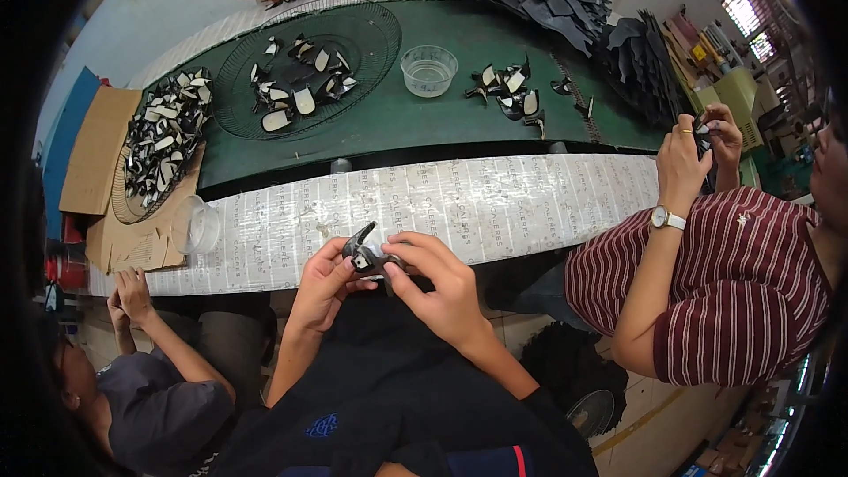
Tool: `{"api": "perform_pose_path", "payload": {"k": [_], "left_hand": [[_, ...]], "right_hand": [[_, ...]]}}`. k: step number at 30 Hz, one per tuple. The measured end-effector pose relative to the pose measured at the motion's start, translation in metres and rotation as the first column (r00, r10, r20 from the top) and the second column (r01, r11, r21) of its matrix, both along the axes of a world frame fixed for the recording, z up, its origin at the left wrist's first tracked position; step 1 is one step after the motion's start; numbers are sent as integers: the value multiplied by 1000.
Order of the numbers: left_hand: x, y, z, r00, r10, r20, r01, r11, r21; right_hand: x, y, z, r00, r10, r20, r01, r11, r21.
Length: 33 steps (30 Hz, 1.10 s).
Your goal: Assembling and cleaning small components for shoe manufacturing at a workbench.
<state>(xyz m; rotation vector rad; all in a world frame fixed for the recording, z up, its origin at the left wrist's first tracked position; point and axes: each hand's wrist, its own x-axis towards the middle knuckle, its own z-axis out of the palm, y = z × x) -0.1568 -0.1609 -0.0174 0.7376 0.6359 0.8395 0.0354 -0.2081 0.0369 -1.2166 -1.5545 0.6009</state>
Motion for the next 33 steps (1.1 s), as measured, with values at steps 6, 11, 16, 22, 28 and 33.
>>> {"api": "perform_pose_path", "payload": {"k": [6,11,16,22,28,33], "left_hand": [[-2,2,-4,999,-10,-38,10,1000,-10],[-6,-6,0,975,-49,216,69,994,-85],[-8,-14,2,676,-144,722,198,980,11],[-4,3,-3,385,-312,869,333,924,185],[-7,11,-12,876,-335,346,302,942,148],[12,24,-2,932,-321,171,313,947,74]], "right_hand": [[24,4,-8,731,74,-679,-203,973,-113],[58,49,-54,690,-76,-719,-29,991,-133],[83,79,-120,799,-263,-541,114,949,-294],[86,79,-132,781,-348,-519,229,932,-280],[91,79,-137,744,-308,-593,164,945,-284],[75,47,-89,547,-300,-782,204,953,-222]]}}
